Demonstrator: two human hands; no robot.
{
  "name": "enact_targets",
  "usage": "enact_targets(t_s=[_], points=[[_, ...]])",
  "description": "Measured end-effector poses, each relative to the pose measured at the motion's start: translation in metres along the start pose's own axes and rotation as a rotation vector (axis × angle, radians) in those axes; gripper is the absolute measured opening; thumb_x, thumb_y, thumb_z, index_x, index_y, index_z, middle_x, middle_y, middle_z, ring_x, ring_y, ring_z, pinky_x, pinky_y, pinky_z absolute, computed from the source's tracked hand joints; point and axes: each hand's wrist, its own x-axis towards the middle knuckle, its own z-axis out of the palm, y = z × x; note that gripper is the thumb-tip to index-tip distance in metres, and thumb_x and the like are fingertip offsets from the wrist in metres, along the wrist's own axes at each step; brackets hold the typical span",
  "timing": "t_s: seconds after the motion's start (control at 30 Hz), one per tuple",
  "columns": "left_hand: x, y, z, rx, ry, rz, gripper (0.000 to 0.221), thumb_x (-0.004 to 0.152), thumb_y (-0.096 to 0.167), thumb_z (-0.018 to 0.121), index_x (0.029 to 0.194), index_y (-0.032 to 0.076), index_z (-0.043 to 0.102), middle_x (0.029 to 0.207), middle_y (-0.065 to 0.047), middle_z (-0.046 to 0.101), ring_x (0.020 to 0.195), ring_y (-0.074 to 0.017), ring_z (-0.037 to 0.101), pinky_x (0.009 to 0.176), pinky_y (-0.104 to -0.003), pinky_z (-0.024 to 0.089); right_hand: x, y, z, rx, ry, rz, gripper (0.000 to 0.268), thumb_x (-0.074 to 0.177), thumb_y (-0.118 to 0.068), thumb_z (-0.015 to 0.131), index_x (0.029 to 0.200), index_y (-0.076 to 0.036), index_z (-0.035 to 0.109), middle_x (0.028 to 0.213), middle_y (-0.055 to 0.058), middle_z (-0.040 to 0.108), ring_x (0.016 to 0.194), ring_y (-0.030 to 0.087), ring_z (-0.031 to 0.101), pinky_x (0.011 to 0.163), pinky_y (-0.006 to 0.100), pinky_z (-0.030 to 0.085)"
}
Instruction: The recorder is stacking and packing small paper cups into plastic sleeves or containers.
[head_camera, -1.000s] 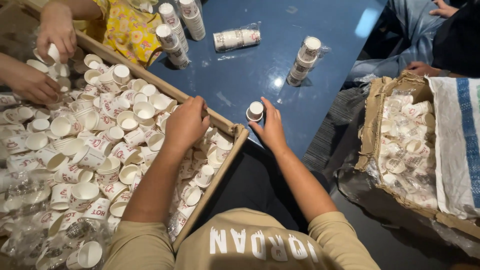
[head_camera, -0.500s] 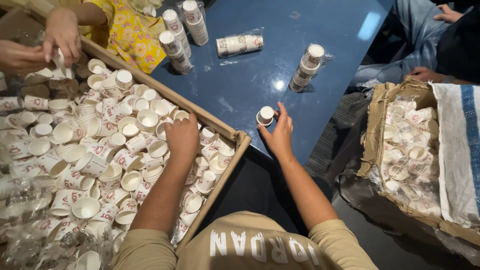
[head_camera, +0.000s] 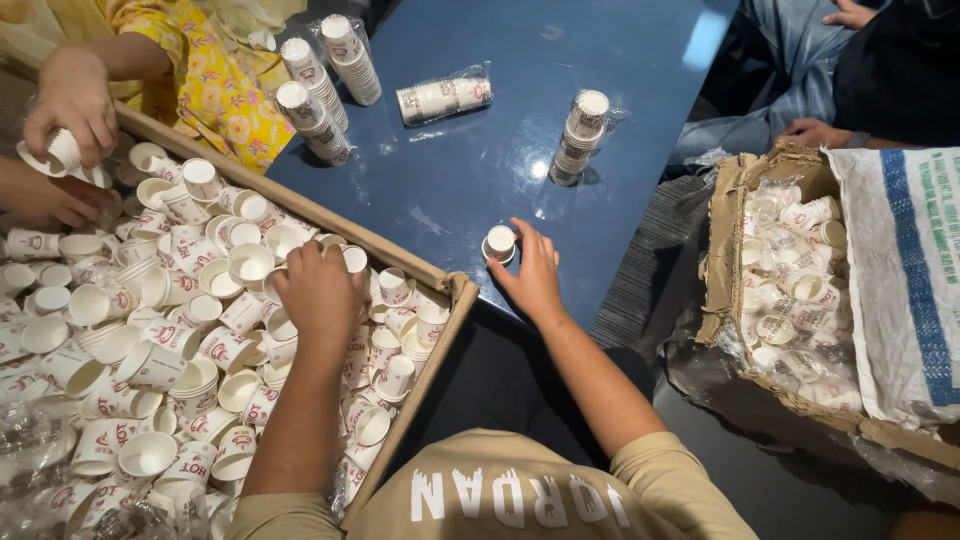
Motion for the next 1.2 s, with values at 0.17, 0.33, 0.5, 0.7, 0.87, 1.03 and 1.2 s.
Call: enact_targets(t_s=[0.17, 0.33, 0.5, 0.7, 0.87, 1.03, 1.2], points=[[-0.001, -0.016, -0.015, -0.259, -0.020, -0.082, 0.050, 0.090, 0.045, 0.072, 0.117, 0.004, 0.072, 0.128, -0.016, 0.065, 0.123, -0.0342, 0.054, 0.099, -0.054, 0.043, 0.001, -0.003, -0.002, 0.010, -0.009, -0.004, 0.074, 0.081, -0.027, 0.083, 0.143, -0.006, 0.049, 0.124, 0.013, 0.064, 0.120, 0.030, 0.054, 0.101, 0.045, 0.036], [0.009, 0.028, -0.051, -0.492, 0.056, 0.075, 0.050, 0.097, 0.045, 0.068, 0.120, 0.000, 0.071, 0.120, -0.021, 0.070, 0.118, -0.0369, 0.059, 0.102, -0.053, 0.043, 0.000, -0.009, -0.007, -0.023, -0.031, -0.039, 0.055, 0.083, -0.028, 0.083, 0.129, -0.009, 0.061, 0.128, 0.010, 0.065, 0.122, 0.030, 0.054, 0.100, 0.043, 0.037], [0.041, 0.113, -0.035, -0.735, -0.081, 0.317, 0.044, 0.088, 0.046, 0.071, 0.101, 0.003, 0.070, 0.098, -0.018, 0.073, 0.100, -0.0380, 0.066, 0.094, -0.049, 0.044, 0.001, -0.010, -0.008, -0.010, -0.028, -0.041, 0.051, 0.079, -0.024, 0.083, 0.124, -0.009, 0.065, 0.125, 0.008, 0.068, 0.124, 0.031, 0.053, 0.099, 0.045, 0.037], [0.046, 0.147, -0.011, -0.470, -0.351, 0.437, 0.039, 0.090, 0.044, 0.069, 0.105, 0.007, 0.070, 0.092, -0.012, 0.074, 0.101, -0.0323, 0.068, 0.102, -0.056, 0.038, 0.002, -0.001, -0.004, 0.115, 0.030, 0.044, 0.066, 0.077, -0.021, 0.084, 0.136, -0.009, 0.056, 0.123, 0.010, 0.066, 0.122, 0.029, 0.059, 0.105, 0.044, 0.041], [0.041, 0.139, -0.006, -0.425, -0.366, 0.483, 0.039, 0.085, 0.040, 0.074, 0.108, 0.009, 0.071, 0.110, -0.011, 0.071, 0.112, -0.0323, 0.062, 0.101, -0.054, 0.039, 0.000, -0.005, -0.006, 0.129, 0.006, -0.092, 0.081, 0.076, -0.012, 0.082, 0.148, -0.006, 0.045, 0.134, 0.014, 0.063, 0.123, 0.034, 0.056, 0.106, 0.047, 0.039], [0.030, 0.088, -0.030, -0.660, 0.055, 0.480, 0.035, 0.088, 0.026, 0.078, 0.115, 0.005, 0.068, 0.122, -0.013, 0.066, 0.114, -0.0304, 0.062, 0.097, -0.045, 0.048, 0.000, 0.002, -0.005, 0.195, -0.024, -0.071, 0.073, 0.078, -0.014, 0.088, 0.141, -0.010, 0.051, 0.136, 0.014, 0.060, 0.125, 0.036, 0.058, 0.105, 0.044, 0.047], [0.017, 0.021, -0.046, -0.251, -0.318, -0.040, 0.042, 0.102, 0.048, 0.066, 0.111, 0.007, 0.068, 0.108, -0.013, 0.071, 0.102, -0.0309, 0.064, 0.088, -0.046, 0.052, 0.001, -0.002, -0.007, 0.175, -0.026, -0.024, 0.071, 0.081, -0.012, 0.086, 0.141, -0.008, 0.048, 0.139, 0.017, 0.057, 0.131, 0.037, 0.055, 0.107, 0.044, 0.048]])
